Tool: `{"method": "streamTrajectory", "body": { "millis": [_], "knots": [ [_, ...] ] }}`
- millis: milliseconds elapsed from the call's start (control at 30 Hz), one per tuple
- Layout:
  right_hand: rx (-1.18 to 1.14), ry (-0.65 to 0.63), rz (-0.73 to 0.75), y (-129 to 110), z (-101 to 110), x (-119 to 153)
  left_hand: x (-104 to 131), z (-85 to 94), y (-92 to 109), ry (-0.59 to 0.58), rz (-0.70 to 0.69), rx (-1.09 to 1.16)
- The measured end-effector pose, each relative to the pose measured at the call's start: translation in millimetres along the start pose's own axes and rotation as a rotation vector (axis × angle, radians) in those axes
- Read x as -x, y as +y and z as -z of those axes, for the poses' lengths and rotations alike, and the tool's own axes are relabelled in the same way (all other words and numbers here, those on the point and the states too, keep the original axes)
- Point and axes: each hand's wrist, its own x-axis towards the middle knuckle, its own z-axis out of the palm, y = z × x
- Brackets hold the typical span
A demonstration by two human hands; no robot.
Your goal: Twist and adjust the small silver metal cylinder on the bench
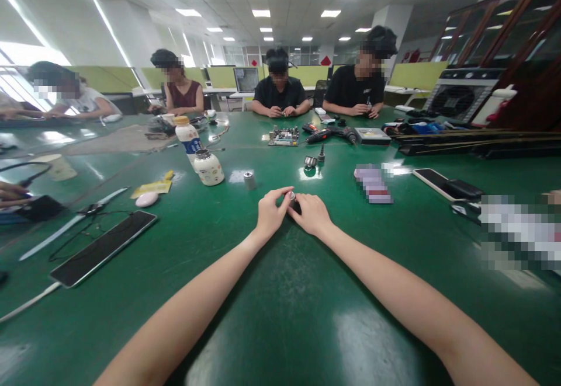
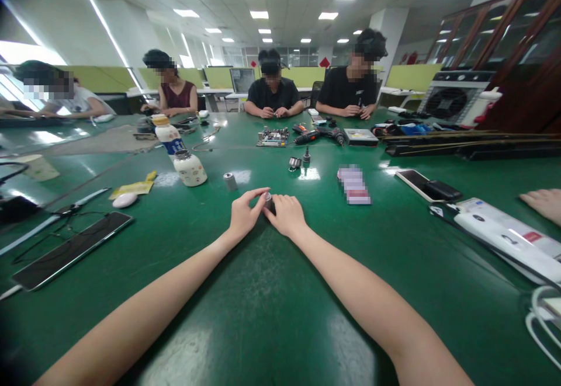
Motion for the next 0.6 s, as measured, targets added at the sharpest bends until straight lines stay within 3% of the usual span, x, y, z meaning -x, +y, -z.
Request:
{"method": "streamTrajectory", "body": {
  "millis": [167,600],
  "knots": [
    [-0.016,-0.014,-0.009,-0.1,1.1,0.3,-0.9,0.0,0.0,-0.005,0.002,0.039],
    [-0.029,-0.031,-0.019,0.5,2.0,0.6,-6.4,2.9,-4.4,-0.067,0.177,0.130]
  ]
}}
